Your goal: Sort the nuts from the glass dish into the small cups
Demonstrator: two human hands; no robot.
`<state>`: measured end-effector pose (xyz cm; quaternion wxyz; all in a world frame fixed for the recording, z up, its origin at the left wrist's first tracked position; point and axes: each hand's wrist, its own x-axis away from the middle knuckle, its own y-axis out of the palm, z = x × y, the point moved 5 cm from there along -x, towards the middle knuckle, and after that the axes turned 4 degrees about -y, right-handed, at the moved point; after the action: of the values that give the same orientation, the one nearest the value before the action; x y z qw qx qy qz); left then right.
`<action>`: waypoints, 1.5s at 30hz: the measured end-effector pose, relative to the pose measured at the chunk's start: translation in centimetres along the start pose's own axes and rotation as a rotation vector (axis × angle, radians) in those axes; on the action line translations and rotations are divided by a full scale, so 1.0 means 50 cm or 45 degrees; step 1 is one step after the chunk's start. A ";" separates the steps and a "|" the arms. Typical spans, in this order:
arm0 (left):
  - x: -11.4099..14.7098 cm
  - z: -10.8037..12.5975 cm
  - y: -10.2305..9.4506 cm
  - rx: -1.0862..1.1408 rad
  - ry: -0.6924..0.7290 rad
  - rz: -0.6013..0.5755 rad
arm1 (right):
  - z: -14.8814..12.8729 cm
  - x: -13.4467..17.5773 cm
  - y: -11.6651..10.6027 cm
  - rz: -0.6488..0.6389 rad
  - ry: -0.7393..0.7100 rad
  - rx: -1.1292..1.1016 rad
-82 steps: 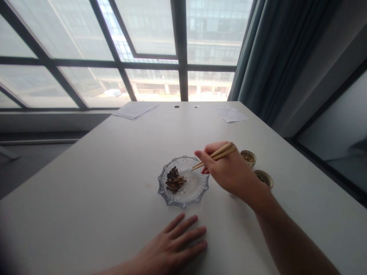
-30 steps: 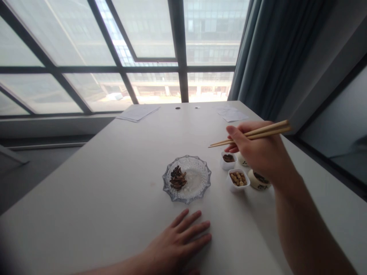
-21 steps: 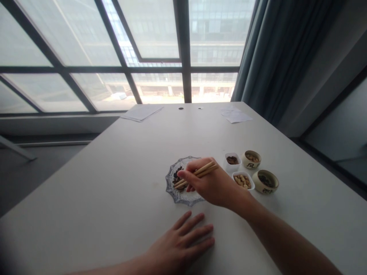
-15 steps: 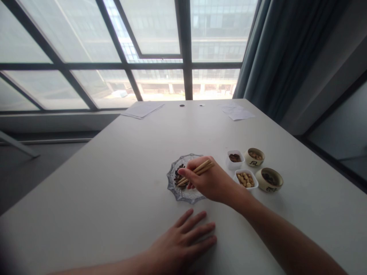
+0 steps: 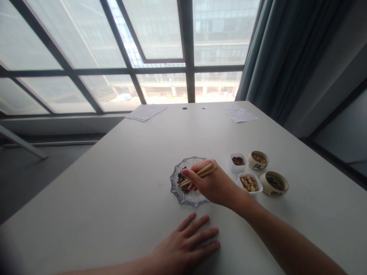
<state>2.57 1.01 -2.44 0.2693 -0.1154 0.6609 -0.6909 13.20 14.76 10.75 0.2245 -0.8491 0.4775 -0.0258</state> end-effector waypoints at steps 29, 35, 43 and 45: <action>-0.006 -0.016 -0.018 -0.277 0.159 0.222 | 0.006 0.381 -0.435 1.205 0.464 0.231; -0.012 -0.015 -0.023 -0.227 0.137 0.240 | -0.014 0.363 -0.429 1.215 0.377 0.291; -0.013 -0.006 -0.024 -0.168 0.092 0.141 | -0.027 0.200 -0.227 0.612 0.003 0.122; -0.009 -0.007 -0.016 -0.184 0.075 0.122 | -0.021 0.148 -0.166 0.395 -0.104 0.177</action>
<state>2.62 1.52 -1.59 0.2734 -0.0823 0.7216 -0.6307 23.59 11.96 13.77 0.3031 -0.7481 0.5903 0.0107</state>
